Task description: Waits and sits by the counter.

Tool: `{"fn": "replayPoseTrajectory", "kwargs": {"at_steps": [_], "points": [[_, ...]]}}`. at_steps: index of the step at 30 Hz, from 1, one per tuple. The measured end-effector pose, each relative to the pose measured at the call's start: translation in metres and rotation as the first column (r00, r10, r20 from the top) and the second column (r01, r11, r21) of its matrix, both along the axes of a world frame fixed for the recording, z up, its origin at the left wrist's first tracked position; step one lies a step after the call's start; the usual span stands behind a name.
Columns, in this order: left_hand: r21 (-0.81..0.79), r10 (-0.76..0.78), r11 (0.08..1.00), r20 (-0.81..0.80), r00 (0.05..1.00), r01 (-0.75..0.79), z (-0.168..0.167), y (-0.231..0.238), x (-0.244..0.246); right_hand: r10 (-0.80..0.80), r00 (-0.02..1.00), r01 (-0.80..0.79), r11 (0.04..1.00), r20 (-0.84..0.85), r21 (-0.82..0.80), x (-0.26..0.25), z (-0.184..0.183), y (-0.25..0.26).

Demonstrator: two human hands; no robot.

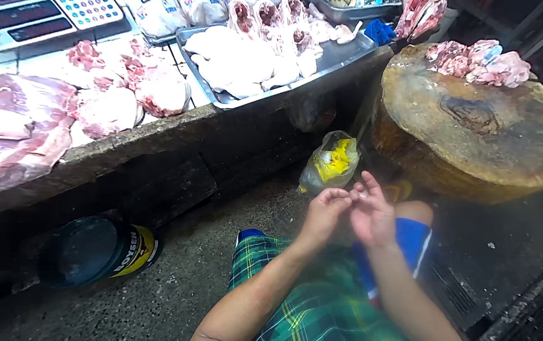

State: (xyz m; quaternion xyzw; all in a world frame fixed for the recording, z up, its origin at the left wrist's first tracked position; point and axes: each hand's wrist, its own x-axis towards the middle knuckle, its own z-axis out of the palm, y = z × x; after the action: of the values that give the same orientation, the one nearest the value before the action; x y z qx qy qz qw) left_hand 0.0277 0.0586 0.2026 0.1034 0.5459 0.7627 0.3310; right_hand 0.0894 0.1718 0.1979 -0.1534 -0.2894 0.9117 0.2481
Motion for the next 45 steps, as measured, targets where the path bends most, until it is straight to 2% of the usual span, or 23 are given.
{"fn": "replayPoseTrajectory", "kwargs": {"at_steps": [5,19,24,35,42,45], "points": [[-0.034,-0.02,0.999,-0.04,0.999,0.019,0.003,-0.001,0.002,0.025,0.997,-0.034,0.992,-0.077,-0.122,0.0,-0.004,0.007],[-0.086,-0.061,0.995,-0.183,0.981,0.046,0.004,-0.004,0.008,0.084,0.969,-0.146,0.952,-0.231,-0.269,-0.002,-0.013,0.012],[-0.111,-0.078,0.992,-0.224,0.971,0.055,0.001,-0.005,0.009,0.105,0.97,-0.159,0.956,-0.221,-0.245,-0.001,-0.015,0.013],[-0.112,-0.066,0.992,-0.151,0.986,0.049,-0.005,-0.002,0.007,0.084,0.991,-0.107,0.967,-0.108,-0.23,0.001,-0.017,0.012],[0.016,-0.062,0.998,-0.111,0.992,0.064,-0.01,-0.004,0.005,0.015,1.0,-0.012,0.989,0.018,-0.146,-0.001,-0.014,0.012],[0.208,-0.06,0.975,-0.069,0.996,0.073,-0.019,-0.006,0.004,0.053,0.998,-0.057,0.989,-0.035,-0.135,0.002,-0.016,0.013]]}}
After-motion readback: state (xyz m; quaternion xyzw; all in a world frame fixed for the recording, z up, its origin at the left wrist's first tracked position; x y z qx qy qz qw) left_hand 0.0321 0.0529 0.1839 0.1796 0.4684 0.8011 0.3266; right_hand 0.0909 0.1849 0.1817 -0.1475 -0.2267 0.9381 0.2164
